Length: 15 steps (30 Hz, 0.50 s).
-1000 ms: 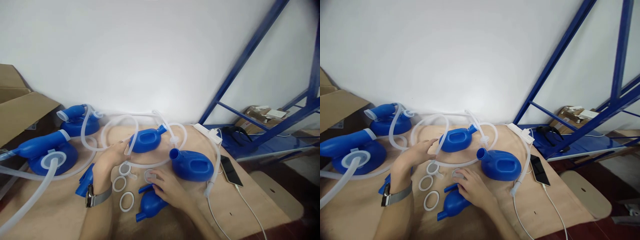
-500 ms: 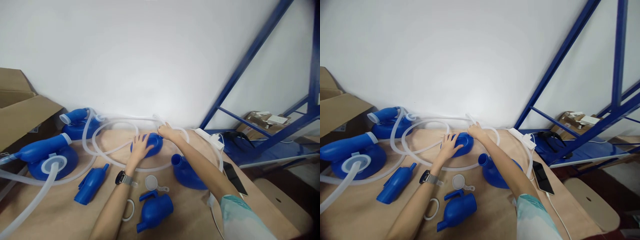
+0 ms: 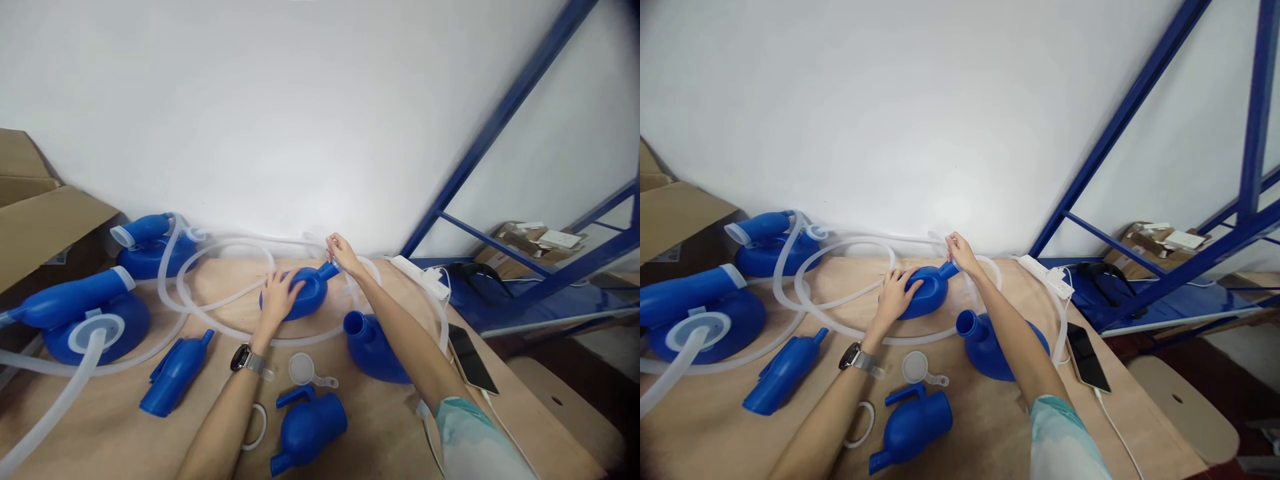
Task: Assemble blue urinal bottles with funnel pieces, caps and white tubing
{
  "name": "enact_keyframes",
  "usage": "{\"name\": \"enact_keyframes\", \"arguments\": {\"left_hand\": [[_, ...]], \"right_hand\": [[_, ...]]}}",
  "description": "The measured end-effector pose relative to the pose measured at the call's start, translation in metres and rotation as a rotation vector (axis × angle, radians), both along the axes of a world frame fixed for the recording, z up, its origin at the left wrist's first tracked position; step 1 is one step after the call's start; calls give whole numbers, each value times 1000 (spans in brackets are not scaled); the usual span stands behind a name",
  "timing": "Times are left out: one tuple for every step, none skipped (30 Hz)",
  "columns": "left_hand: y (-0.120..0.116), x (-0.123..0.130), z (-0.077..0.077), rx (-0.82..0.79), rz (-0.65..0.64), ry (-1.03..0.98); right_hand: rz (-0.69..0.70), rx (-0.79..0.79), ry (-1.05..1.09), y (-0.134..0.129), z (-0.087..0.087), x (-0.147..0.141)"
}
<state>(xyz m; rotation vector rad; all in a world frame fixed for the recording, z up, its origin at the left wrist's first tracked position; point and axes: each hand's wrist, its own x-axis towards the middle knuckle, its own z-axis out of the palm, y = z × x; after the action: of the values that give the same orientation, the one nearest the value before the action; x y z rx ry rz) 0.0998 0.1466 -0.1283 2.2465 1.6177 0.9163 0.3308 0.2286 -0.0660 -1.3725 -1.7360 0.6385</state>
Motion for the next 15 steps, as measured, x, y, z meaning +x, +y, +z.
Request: {"name": "enact_keyframes", "arguments": {"left_hand": [[0, 1, -1, 7, 17, -12], [-1, 1, -1, 13, 30, -25], [-1, 0, -2, 20, 39, -36], [-1, -2, -2, 27, 45, -48], [-1, -4, -2, 35, 46, -58], [-1, -7, -3, 42, 41, -67], [-1, -9, -3, 47, 28, -74], [0, -11, -3, 51, 8, -77], [0, -12, -3, 53, -15, -79], [1, -13, -3, 54, -36, -81], [2, -13, -4, 55, -50, -83], [4, -13, -4, 57, -60, -86], [5, -14, -4, 59, -70, -90], [7, -14, -4, 61, -82, -93], [9, -16, -4, 63, -99, -96]], "right_hand": [[-29, 0, 39, 4, -1, 0], [-62, 1, 71, 9, -2, 3], [-98, 3, 95, 12, 0, 7], [-135, 6, 111, 14, 2, 15], [-169, 8, 117, 16, 5, 24], [-197, 7, 113, 16, 9, 36], [-216, 1, 99, 15, 13, 48], [-223, -11, 76, 12, 16, 60], [-218, -31, 42, 8, 19, 71], [-198, -59, -2, 4, 22, 79], [-166, -92, -54, -1, 24, 86], [-124, -123, -111, -7, 25, 89], [-75, -145, -167, -12, 26, 89], [-25, -153, -216, -18, 27, 87], [26, -149, -256, -23, 28, 82]]}}
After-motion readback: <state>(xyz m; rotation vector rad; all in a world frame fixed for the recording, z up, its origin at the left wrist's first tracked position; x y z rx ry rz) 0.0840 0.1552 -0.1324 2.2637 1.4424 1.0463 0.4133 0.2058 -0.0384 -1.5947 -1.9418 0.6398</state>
